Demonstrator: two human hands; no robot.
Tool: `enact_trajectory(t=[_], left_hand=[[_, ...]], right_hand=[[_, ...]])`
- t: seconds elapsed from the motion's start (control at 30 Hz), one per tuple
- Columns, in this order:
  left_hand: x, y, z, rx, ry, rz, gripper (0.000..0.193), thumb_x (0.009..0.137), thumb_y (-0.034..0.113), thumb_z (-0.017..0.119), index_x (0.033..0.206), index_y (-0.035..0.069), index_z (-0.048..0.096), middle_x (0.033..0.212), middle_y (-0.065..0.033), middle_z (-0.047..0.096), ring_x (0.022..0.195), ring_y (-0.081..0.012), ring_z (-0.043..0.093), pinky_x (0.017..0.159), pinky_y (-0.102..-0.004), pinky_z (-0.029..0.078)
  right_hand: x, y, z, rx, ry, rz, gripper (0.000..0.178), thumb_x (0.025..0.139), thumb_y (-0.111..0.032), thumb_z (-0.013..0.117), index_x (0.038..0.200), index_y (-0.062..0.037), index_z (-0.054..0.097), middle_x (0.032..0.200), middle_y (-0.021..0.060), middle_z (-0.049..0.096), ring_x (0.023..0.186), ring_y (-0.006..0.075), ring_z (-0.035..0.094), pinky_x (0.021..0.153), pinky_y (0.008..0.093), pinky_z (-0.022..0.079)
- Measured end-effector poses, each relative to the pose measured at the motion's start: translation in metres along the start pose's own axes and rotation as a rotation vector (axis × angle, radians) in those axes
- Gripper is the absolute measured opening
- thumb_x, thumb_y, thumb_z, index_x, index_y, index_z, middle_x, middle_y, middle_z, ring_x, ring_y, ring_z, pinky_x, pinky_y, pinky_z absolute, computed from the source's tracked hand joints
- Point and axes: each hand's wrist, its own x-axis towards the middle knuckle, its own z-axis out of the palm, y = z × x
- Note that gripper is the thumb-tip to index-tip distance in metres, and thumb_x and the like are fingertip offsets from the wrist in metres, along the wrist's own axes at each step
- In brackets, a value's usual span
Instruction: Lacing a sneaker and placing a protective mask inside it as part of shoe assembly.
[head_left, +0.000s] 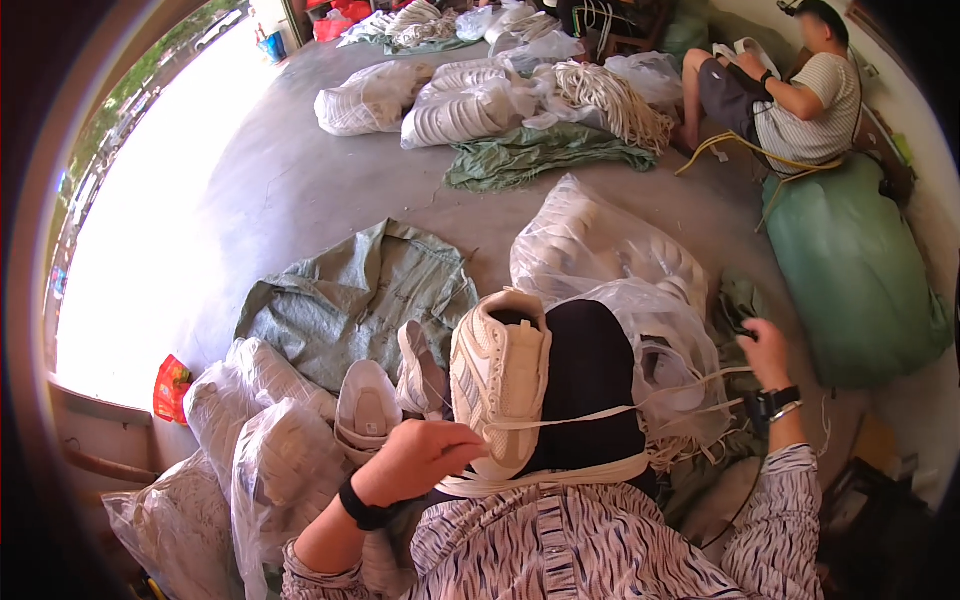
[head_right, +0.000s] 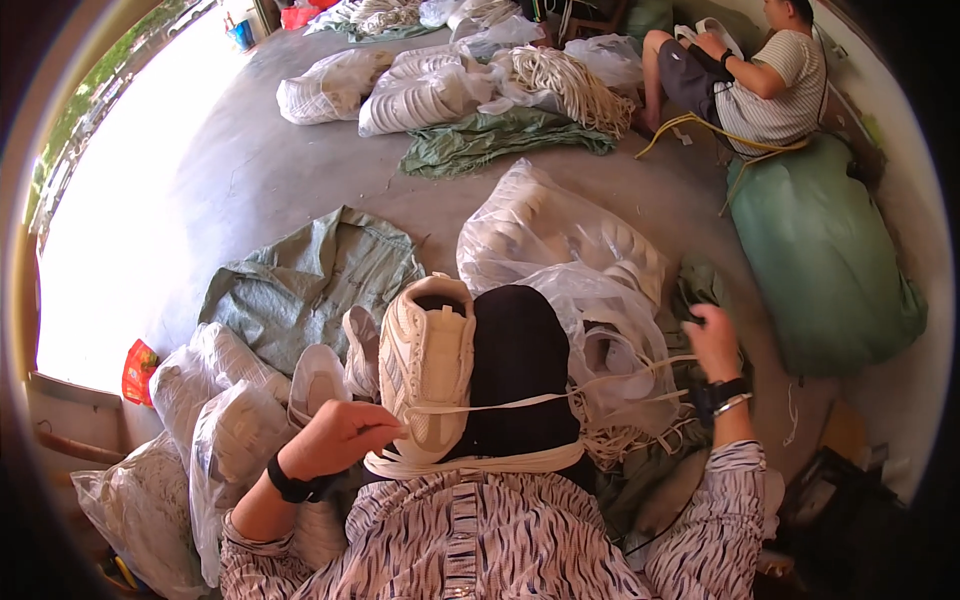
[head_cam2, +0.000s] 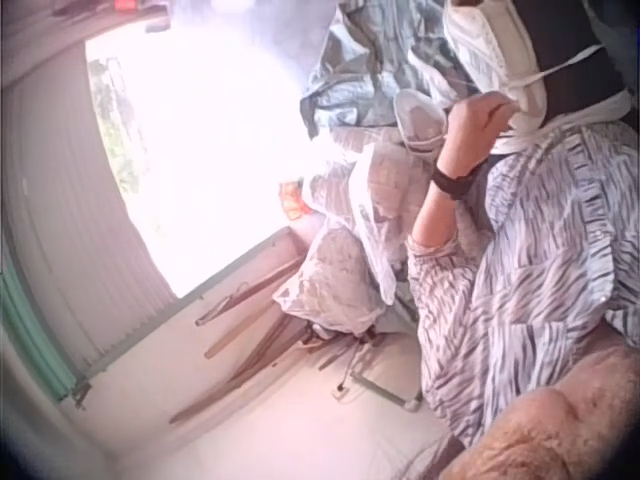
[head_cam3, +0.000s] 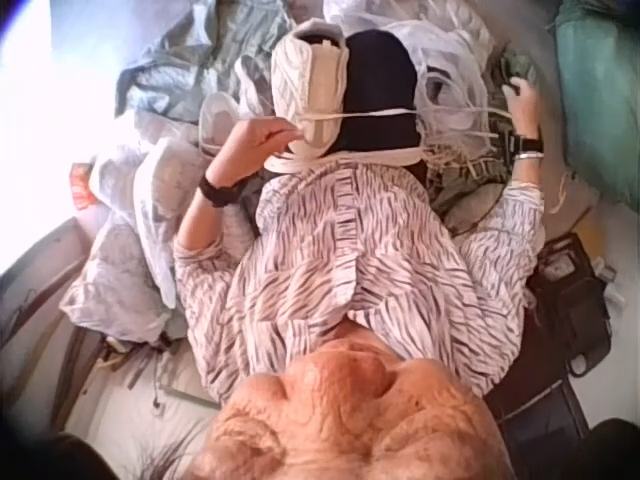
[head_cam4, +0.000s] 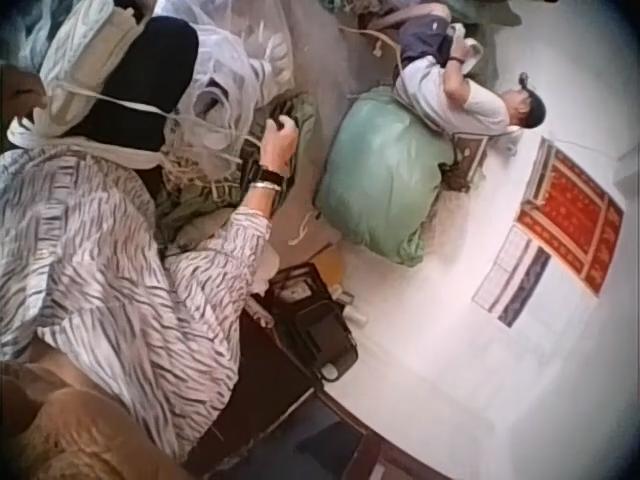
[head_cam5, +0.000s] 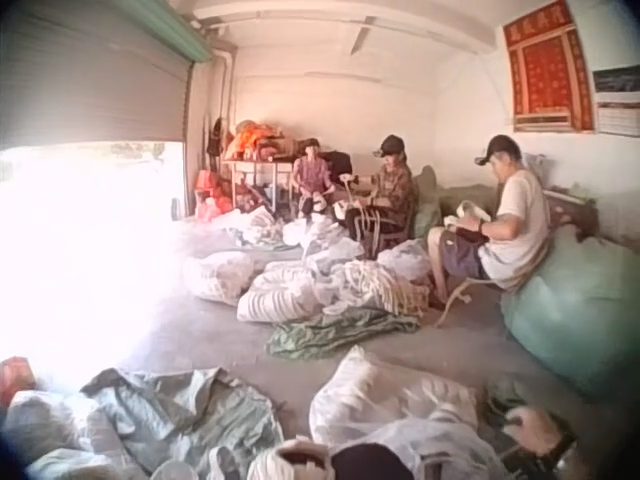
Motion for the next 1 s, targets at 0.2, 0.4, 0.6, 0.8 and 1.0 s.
enact_trajectory(t=[0.2,0.4,0.6,0.8,1.0], left_hand=[[0.044,0.051,0.047,0.086,0.055,0.15,0.014,0.085,0.012,0.063,0.095,0.005,0.068,0.077,-0.0121,0.065,0.066,-0.0242,0.064,0.061,-0.0315,0.05],[0.037,0.035,0.041,-0.012,-0.013,-0.008,0.011,0.085,0.01,0.063,0.085,-0.001,0.066,0.071,-0.0086,0.062,0.065,-0.0123,0.06,0.061,-0.0263,0.048],[0.027,0.014,0.028,-0.141,0.044,-0.221,0.016,0.086,0.014,0.062,0.087,-0.001,0.065,0.071,-0.0128,0.064,0.063,-0.0201,0.063,0.062,-0.0294,0.049],[0.044,0.029,0.042,-0.033,0.1,-0.137,0.016,0.088,0.011,0.061,0.087,-0.004,0.065,0.067,-0.0031,0.063,0.06,-0.0065,0.055,0.056,-0.0222,0.045],[0.045,0.016,0.034,-0.065,0.089,-0.158,0.009,0.084,0.006,0.062,0.086,-0.002,0.066,0.068,-0.003,0.064,0.061,-0.0057,0.056,0.056,-0.0213,0.045]], right_hand=[[-0.077,-0.251,0.032,1.142,-0.987,-0.395,0.036,0.09,-0.017,0.059,0.122,-0.0016,0.051,0.098,0.0081,0.066,0.089,0.0114,0.061,0.079,0.0226,0.046],[-0.063,-0.194,0.016,0.81,-1.108,-0.506,0.018,0.087,-0.015,0.061,0.097,-0.0006,0.065,0.073,0.0052,0.066,0.063,0.0111,0.057,0.062,0.0257,0.046],[-0.05,-0.159,-0.002,0.411,-0.808,-0.26,0.011,0.079,-0.013,0.063,0.083,-0.0045,0.068,0.074,0.0091,0.065,0.068,0.0236,0.061,0.063,0.0328,0.046],[-0.069,-0.223,0.013,0.517,-0.369,-0.681,0.045,0.077,-0.015,0.068,0.118,-0.0023,0.053,0.115,0.017,0.054,0.104,0.032,0.053,0.089,0.0388,0.042],[-0.067,-0.236,0.058,0.75,-0.988,-0.531,0.025,0.089,-0.018,0.057,0.107,-0.0014,0.059,0.075,0.0135,0.063,0.071,0.0266,0.062,0.067,0.0342,0.049]])
